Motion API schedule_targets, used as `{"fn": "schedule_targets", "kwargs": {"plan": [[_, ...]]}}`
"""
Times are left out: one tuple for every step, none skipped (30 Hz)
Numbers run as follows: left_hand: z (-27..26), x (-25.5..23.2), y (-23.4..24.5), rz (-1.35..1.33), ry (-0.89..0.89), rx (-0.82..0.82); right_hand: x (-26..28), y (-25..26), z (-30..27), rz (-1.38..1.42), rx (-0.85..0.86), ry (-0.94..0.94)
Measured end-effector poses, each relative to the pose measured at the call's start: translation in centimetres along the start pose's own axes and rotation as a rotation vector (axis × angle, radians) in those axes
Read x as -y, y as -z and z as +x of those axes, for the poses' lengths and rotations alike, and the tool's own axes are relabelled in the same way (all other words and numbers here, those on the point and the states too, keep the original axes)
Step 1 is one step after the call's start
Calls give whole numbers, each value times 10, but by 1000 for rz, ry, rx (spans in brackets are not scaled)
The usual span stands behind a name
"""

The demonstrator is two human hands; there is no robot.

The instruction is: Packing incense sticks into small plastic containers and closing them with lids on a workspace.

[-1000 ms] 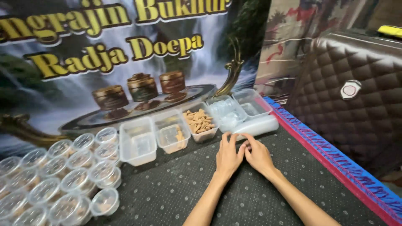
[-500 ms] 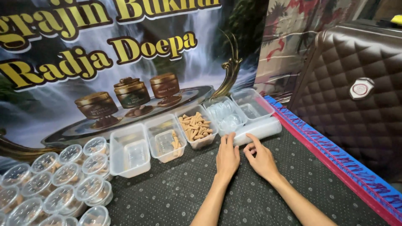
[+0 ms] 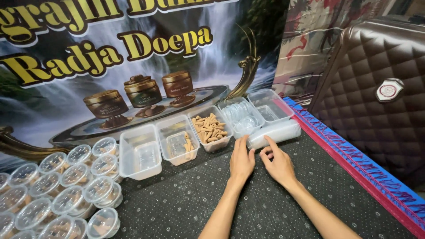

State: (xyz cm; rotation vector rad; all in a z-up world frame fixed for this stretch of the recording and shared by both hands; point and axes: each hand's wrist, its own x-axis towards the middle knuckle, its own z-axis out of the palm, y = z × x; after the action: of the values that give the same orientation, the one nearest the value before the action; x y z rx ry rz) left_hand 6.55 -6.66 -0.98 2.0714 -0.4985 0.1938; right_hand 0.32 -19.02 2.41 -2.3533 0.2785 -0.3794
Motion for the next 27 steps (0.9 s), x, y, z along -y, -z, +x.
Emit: {"fn": "schedule_targets", "kwargs": {"plan": [[-1, 0, 1, 3, 2, 0, -2, 0, 0, 2, 2, 0], [-2, 0, 2, -22, 15, 1, -3, -1, -1, 6, 0, -6], [-2, 0, 5, -46, 26, -2, -3, -1, 1, 11, -3, -6], [-3, 0, 10, -43, 26, -7, -3, -1, 1, 14, -2, -1], [-7, 1, 15, -70, 49, 1, -3, -1, 1, 26, -7, 0], [-10, 1, 21, -97, 71, 8, -3, -1, 0, 38, -12, 0], [-14, 1, 30, -95, 72, 0, -2, 0, 0, 40, -9, 8], [-18, 0, 39, -76, 68, 12, -1, 1, 0, 43, -13, 24], [-24, 1, 49, -57, 68, 23, 0, 1, -2, 45, -13, 39], [-33, 2, 56, -55, 73, 16, -6, 0, -1, 46, -6, 45], [-42, 5, 67, -22, 71, 23, -10, -3, 1, 21, -25, 74], [-51, 8, 78, 12, 69, 30, -13, -7, 2, -4, -45, 103], [-57, 19, 85, 17, 79, 12, -15, -11, 5, 0, -32, 120], [-62, 31, 92, 62, 55, -13, -16, -15, 9, -29, -33, 133], [-69, 41, 98, 105, 32, -34, -18, -18, 11, -61, -35, 143], [-78, 41, 113, 108, 43, -48, -9, -25, 14, -59, -23, 156], [-86, 42, 126, 147, 62, -43, 0, -31, 17, -82, -15, 196], [-94, 43, 140, 185, 81, -38, 8, -38, 20, -103, -9, 237], [-100, 47, 152, 192, 92, -52, 31, -42, 20, -97, 3, 250], [-106, 51, 163, 230, 110, -62, 54, -47, 20, -102, -5, 359], [-111, 54, 171, 264, 124, -65, 74, -48, 20, -110, -19, 461], [-116, 61, 179, 266, 131, -72, 91, -59, 24, -106, -12, 467], [-120, 68, 186, 279, 142, -63, 108, -68, 29, -144, -34, 603], [-122, 75, 194, 292, 153, -54, 125, -78, 35, -181, -57, 738], [-123, 77, 196, 296, 156, -59, 137, -91, 45, -176, -55, 743], [-123, 79, 198, 293, 152, -74, 148, -105, 56, -331, 48, 747], [-124, 82, 199, 290, 147, -86, 159, -119, 67, -487, 152, 744]]}}
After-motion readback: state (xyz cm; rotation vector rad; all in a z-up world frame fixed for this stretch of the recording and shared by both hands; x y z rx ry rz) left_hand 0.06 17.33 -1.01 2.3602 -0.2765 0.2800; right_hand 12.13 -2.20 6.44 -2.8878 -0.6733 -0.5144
